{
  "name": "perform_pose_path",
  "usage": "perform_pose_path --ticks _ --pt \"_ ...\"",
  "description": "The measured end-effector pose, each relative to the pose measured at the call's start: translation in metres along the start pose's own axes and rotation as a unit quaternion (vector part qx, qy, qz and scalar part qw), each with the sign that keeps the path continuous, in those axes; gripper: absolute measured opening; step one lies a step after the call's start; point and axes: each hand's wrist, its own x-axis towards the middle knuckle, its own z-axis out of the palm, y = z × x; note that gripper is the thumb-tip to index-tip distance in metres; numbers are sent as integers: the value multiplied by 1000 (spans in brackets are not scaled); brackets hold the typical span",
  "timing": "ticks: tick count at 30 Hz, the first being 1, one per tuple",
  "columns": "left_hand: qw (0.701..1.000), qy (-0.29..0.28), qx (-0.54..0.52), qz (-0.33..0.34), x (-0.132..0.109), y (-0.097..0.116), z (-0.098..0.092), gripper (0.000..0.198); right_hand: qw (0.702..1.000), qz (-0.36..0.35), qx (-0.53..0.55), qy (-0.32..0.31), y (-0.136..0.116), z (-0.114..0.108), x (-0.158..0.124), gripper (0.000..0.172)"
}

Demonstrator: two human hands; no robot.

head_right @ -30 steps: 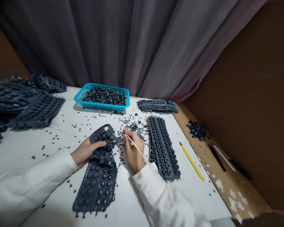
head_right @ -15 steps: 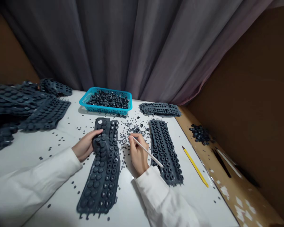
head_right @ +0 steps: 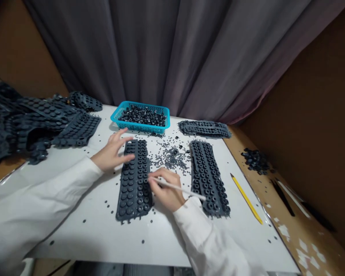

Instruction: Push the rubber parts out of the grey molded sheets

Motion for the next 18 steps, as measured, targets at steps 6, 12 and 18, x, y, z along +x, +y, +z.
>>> perform_pose_path --ticks 6,12,18 --pt "963 -221 123 98 -84 54 5 18 956 -195 38 -217 -7 11 -40 9" --pt "930 -162 240 226 -141 57 21 16 935 -238 -11 -264 -4 10 -44 10" --pt "901 -243 302 195 -151 59 26 42 930 -253 -35 -266 -6 9 -42 8"
